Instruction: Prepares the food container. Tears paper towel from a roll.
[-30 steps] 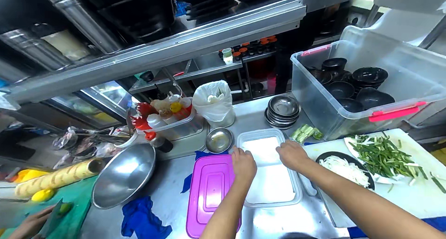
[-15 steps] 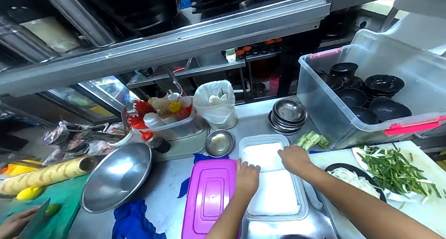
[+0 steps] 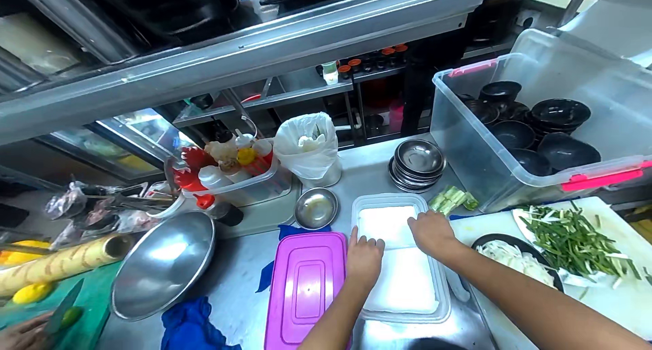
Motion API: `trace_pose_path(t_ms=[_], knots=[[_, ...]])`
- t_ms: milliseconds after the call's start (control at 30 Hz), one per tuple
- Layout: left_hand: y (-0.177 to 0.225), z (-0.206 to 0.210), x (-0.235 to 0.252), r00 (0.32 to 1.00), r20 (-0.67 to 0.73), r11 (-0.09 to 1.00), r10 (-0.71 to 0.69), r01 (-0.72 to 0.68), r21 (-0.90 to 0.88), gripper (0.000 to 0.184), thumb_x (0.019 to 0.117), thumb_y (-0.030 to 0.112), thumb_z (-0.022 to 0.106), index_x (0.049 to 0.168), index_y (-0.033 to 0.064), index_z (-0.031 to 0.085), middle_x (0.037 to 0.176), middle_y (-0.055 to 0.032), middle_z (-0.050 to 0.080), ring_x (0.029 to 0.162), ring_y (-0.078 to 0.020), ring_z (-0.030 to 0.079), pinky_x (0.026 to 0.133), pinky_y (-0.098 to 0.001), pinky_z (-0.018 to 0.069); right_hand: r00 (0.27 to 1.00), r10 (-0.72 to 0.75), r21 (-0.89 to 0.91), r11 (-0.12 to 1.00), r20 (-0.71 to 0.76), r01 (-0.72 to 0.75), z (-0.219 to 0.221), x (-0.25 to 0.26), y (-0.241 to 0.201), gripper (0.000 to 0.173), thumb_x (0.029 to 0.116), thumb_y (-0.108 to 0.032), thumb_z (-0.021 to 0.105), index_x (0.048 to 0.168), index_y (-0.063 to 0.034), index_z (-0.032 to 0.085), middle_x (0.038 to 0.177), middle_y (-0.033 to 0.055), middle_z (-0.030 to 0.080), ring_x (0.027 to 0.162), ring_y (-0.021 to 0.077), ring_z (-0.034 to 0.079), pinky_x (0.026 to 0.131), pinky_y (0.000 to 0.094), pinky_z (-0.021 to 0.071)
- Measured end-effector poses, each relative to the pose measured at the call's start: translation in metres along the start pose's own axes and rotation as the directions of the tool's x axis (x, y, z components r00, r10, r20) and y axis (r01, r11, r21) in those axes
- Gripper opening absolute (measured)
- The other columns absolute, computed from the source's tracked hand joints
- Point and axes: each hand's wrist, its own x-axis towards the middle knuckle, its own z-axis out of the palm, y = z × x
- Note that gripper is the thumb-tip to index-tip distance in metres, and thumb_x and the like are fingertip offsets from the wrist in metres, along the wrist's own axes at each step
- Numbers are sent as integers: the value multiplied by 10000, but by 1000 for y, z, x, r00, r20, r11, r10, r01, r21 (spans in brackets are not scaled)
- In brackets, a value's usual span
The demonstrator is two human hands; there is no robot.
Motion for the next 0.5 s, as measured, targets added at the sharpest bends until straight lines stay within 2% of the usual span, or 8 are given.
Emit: trace_pose_path(t_ms=[100, 267, 367, 500], knots=[[-1, 1, 2, 998, -48, 999, 33, -33, -9, 253, 1013, 76, 492, 1140, 122, 706, 1043, -48, 753, 1137, -263, 682, 1242, -602, 182, 999, 43, 22, 999, -20, -43, -3, -6, -1, 299, 965, -117, 550, 1237, -107, 675, 1188, 172, 672, 1181, 366, 616, 933, 527, 519], [-4, 3, 9, 989, -127, 996, 76, -80, -31, 288, 999, 41, 498, 1166, 123, 718, 1123, -57, 753, 1284, -289, 611, 1254, -561, 204, 996, 79, 116, 990, -30, -76, -10, -14, 6, 289, 969, -159, 562, 1224, -101, 685, 1179, 189, 679, 1161, 394, 629, 902, 568, 529], [-3, 6, 13, 985, -142, 994, 98, -103, -34, 288, 1007, 46, 490, 1161, 123, 721, 1121, -54, 753, 1273, -273, 621, 1252, -536, 231, 996, 82, 123, 989, -32, -77, -10, -17, 14, 275, 974, -182, 556, 1204, -115, 692, 1148, 167, 691, 1143, 370, 643, 886, 549, 541], [-2, 7, 16, 996, -48, 995, 73, -76, -65, 311, 1017, 41, 460, 1200, 114, 701, 1104, -62, 748, 1194, -231, 664, 1251, -511, 245, 998, 57, 124, 991, -21, -54, -8, -13, 15, 288, 987, -200, 543, 1225, -117, 683, 1190, 158, 676, 1169, 358, 629, 915, 548, 525]])
